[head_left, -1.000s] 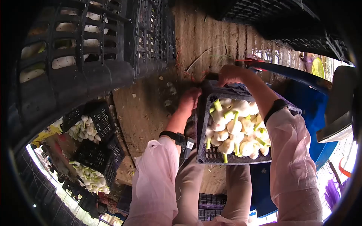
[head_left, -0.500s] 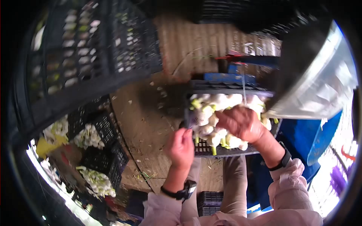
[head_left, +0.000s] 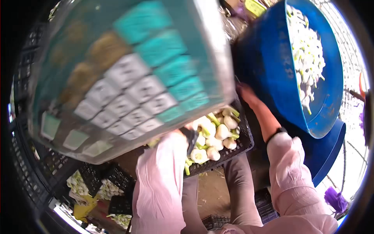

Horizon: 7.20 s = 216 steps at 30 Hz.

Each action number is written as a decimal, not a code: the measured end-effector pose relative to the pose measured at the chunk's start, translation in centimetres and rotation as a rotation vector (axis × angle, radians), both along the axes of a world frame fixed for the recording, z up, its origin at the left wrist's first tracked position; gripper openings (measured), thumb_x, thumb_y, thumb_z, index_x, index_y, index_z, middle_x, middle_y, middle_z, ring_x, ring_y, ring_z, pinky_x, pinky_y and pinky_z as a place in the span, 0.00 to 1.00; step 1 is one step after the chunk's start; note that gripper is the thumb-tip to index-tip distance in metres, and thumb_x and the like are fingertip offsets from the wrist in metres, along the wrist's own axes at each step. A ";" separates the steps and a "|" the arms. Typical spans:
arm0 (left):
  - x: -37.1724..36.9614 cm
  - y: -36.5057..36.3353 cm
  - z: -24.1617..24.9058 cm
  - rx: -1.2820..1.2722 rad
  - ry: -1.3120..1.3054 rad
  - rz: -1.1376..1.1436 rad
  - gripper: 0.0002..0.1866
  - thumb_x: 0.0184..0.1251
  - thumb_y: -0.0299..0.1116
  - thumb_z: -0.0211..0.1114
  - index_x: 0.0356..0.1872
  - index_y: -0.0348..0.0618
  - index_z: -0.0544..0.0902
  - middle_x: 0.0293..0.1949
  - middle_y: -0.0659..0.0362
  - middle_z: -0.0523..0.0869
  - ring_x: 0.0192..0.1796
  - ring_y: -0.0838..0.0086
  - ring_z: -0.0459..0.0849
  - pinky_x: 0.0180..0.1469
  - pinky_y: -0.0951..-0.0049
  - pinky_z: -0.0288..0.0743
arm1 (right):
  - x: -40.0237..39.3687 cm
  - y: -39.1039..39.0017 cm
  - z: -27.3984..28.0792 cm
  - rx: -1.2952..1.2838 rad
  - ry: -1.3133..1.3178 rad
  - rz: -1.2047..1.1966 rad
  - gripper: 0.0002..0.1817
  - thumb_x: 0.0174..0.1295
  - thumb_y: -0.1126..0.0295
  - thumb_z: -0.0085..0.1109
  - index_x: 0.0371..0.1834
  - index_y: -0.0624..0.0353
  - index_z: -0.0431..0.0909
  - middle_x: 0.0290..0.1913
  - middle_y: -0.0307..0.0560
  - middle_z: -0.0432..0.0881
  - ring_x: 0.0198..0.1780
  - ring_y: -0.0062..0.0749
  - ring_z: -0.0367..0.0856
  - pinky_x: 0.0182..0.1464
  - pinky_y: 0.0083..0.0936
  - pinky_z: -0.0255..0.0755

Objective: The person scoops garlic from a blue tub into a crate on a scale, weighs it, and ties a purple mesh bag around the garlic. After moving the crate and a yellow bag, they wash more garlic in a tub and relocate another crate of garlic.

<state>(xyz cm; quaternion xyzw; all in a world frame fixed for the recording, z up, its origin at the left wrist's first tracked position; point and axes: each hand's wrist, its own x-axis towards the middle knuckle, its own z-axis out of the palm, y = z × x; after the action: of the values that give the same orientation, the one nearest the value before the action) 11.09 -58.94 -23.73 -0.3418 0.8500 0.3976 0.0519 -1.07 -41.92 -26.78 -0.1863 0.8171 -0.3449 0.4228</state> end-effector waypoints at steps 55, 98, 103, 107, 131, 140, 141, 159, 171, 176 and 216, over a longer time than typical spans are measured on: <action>12.7 34.6 1.9 1.446 0.100 1.472 0.04 0.57 0.33 0.60 0.29 0.46 0.74 0.19 0.68 0.71 0.23 0.79 0.71 0.32 0.73 0.71 | 14.3 20.1 3.1 0.046 -0.091 -0.866 0.06 0.56 0.74 0.49 0.22 0.60 0.70 0.19 0.35 0.71 0.20 0.16 0.66 0.22 0.15 0.61; 7.6 33.0 5.4 1.644 0.064 1.439 0.05 0.62 0.35 0.55 0.28 0.51 0.74 0.19 0.72 0.73 0.19 0.86 0.69 0.23 0.84 0.67 | 12.7 19.8 10.6 0.056 -0.385 -0.700 0.08 0.53 0.68 0.55 0.28 0.60 0.70 0.19 0.36 0.71 0.16 0.15 0.63 0.17 0.15 0.58; 7.2 34.5 3.2 1.513 -0.067 1.315 0.05 0.63 0.38 0.52 0.30 0.54 0.74 0.21 0.72 0.74 0.20 0.86 0.69 0.21 0.86 0.61 | 12.8 21.5 7.3 0.173 -0.267 -0.585 0.07 0.50 0.71 0.59 0.21 0.62 0.74 0.17 0.36 0.73 0.18 0.16 0.68 0.22 0.17 0.63; 7.1 34.7 2.7 1.440 -0.041 1.300 0.07 0.61 0.36 0.55 0.35 0.47 0.77 0.23 0.68 0.76 0.23 0.84 0.73 0.22 0.84 0.65 | 13.3 20.9 7.5 0.314 -0.074 -0.613 0.08 0.51 0.70 0.56 0.20 0.63 0.74 0.16 0.42 0.74 0.18 0.24 0.69 0.24 0.23 0.64; 41.0 7.3 6.1 1.285 -0.009 0.942 0.31 0.49 0.20 0.51 0.58 0.50 0.59 0.50 0.58 0.73 0.47 0.74 0.74 0.45 0.69 0.71 | 39.2 11.2 7.3 -0.140 -0.953 -1.077 0.23 0.42 0.83 0.51 0.43 0.50 0.63 0.39 0.40 0.76 0.23 0.14 0.66 0.15 0.10 0.52; 44.4 10.0 2.7 0.916 -0.315 0.582 0.07 0.56 0.24 0.54 0.35 0.43 0.77 0.25 0.69 0.77 0.23 0.86 0.68 0.23 0.83 0.64 | 43.0 9.3 7.1 0.045 -0.908 -0.889 0.10 0.46 0.78 0.60 0.25 0.52 0.68 0.21 0.31 0.72 0.15 0.11 0.60 0.15 0.10 0.50; 44.8 10.3 2.3 0.855 -0.378 0.582 0.06 0.57 0.25 0.54 0.33 0.43 0.78 0.23 0.69 0.76 0.22 0.86 0.68 0.23 0.82 0.64 | 43.0 8.9 7.2 0.068 -0.871 -0.882 0.12 0.48 0.71 0.64 0.18 0.52 0.67 0.17 0.30 0.70 0.15 0.11 0.60 0.16 0.10 0.51; 33.4 5.0 19.4 0.971 -0.382 0.618 0.10 0.56 0.35 0.54 0.29 0.40 0.79 0.15 0.66 0.72 0.16 0.85 0.69 0.17 0.85 0.65 | 31.9 5.9 21.5 0.199 -0.466 -0.702 0.11 0.57 0.63 0.52 0.25 0.59 0.76 0.16 0.36 0.73 0.18 0.18 0.69 0.20 0.14 0.60; 36.7 9.0 18.9 0.679 -0.329 0.499 0.13 0.60 0.34 0.50 0.33 0.34 0.78 0.15 0.57 0.76 0.18 0.77 0.75 0.21 0.77 0.68 | 36.6 0.5 11.5 0.610 0.149 0.606 0.09 0.49 0.66 0.52 0.24 0.59 0.79 0.29 0.53 0.80 0.36 0.40 0.80 0.37 0.32 0.73; 36.8 7.9 20.6 0.534 -0.344 0.572 0.17 0.62 0.37 0.49 0.41 0.33 0.75 0.18 0.50 0.79 0.23 0.64 0.81 0.29 0.70 0.72 | 34.2 1.4 11.2 0.464 0.047 0.814 0.09 0.48 0.66 0.51 0.26 0.57 0.79 0.29 0.52 0.80 0.35 0.43 0.79 0.38 0.34 0.72; 38.6 8.1 20.8 0.269 0.062 0.280 0.14 0.58 0.25 0.52 0.47 0.36 0.73 0.15 0.56 0.78 0.19 0.67 0.79 0.23 0.68 0.71 | 37.0 -7.9 8.7 0.396 0.169 0.161 0.17 0.47 0.58 0.58 0.24 0.65 0.73 0.26 0.60 0.77 0.32 0.51 0.77 0.34 0.41 0.68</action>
<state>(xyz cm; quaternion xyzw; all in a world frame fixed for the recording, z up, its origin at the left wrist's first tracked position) 49.67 -50.81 -2.90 -0.4344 0.7343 0.5214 0.0152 35.96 -49.81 -18.08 -0.1927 0.8838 -0.1259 0.4074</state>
